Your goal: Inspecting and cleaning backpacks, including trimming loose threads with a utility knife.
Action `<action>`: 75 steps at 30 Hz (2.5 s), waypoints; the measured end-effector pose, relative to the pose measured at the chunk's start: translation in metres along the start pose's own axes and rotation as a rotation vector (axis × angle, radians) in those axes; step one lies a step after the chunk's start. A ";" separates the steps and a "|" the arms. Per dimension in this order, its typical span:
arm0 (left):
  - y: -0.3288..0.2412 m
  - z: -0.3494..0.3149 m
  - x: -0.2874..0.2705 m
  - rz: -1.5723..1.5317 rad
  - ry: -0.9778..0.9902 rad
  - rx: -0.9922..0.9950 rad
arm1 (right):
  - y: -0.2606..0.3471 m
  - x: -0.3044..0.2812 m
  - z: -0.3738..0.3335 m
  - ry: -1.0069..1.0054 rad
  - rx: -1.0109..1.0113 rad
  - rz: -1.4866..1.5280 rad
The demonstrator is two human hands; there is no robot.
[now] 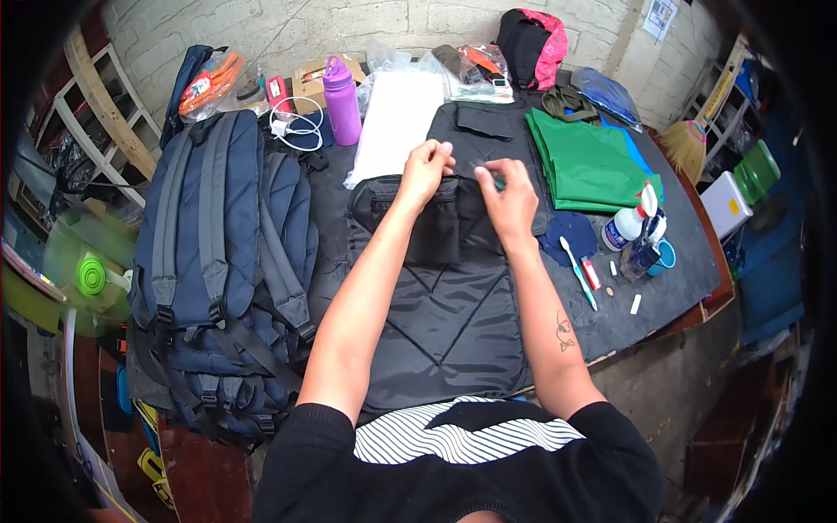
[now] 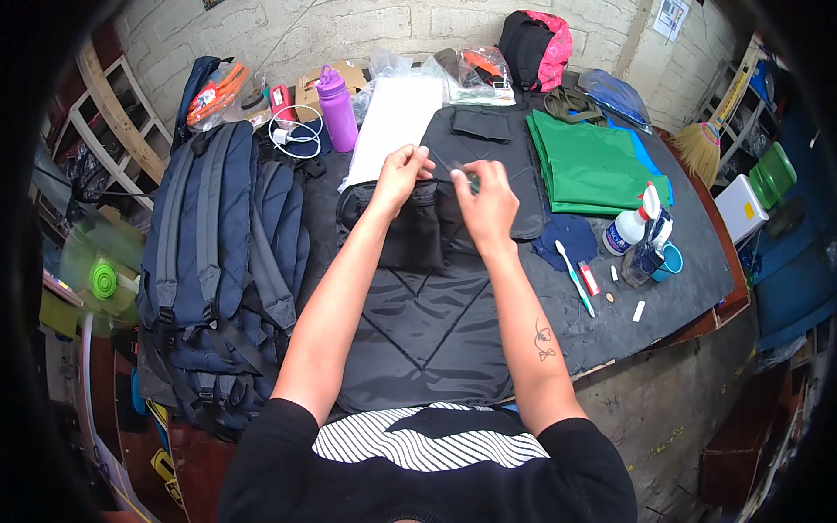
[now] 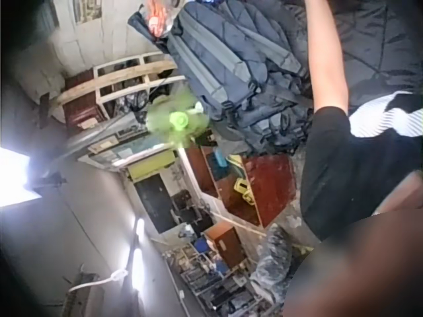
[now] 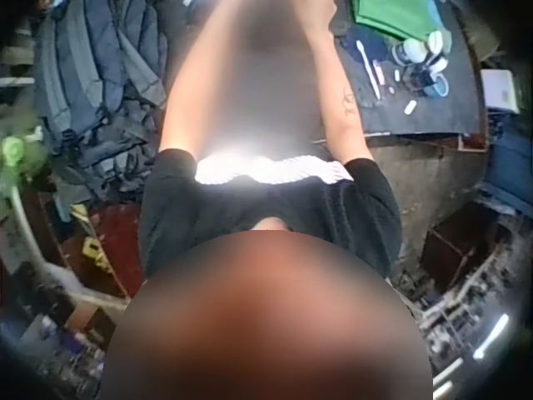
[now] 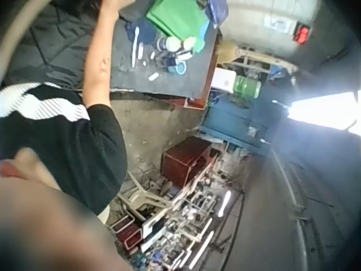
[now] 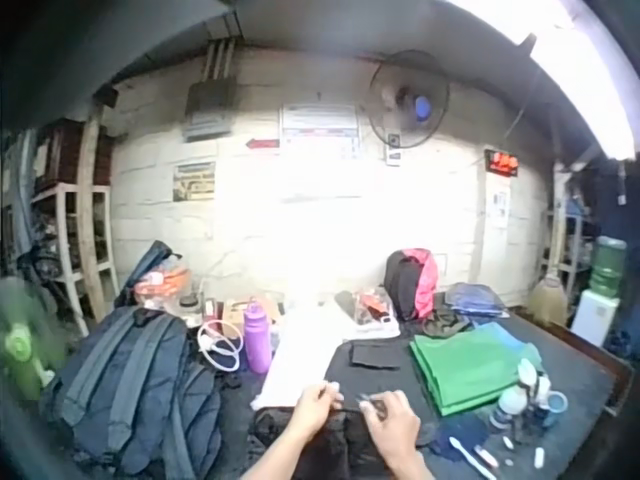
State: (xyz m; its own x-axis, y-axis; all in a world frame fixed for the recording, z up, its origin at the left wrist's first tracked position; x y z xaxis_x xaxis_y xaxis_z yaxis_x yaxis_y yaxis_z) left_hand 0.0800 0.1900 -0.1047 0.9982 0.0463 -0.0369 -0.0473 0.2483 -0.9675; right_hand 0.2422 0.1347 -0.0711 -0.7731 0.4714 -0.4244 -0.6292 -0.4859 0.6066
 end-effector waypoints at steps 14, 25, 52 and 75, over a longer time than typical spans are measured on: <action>-0.041 -0.011 0.027 0.954 0.474 0.489 | -0.063 0.005 -0.037 0.395 0.578 0.840; -0.016 -0.001 0.022 0.496 0.202 0.228 | -0.070 0.024 -0.038 0.225 0.263 0.431; 0.077 -0.084 0.080 1.028 0.678 0.449 | -0.113 -0.011 -0.147 0.321 0.936 0.740; 0.094 -0.063 0.053 0.038 0.500 -0.184 | -0.109 -0.006 -0.143 0.384 0.628 0.489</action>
State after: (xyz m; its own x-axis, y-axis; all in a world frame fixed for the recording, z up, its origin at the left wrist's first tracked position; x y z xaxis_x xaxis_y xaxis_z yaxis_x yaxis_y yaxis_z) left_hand 0.1306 0.1546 -0.2134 0.8931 -0.4260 -0.1444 -0.1219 0.0798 -0.9893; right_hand 0.3044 0.0798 -0.2307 -0.9887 -0.0184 -0.1491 -0.1487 -0.0214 0.9887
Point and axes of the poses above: each hand's wrist, its own z-axis towards the middle knuckle, its own x-axis out of the palm, y = z × x, the point moved 3 cm from there along z, towards the middle knuckle, and after that the axes turned 3 degrees about z, right-handed, at the moved point
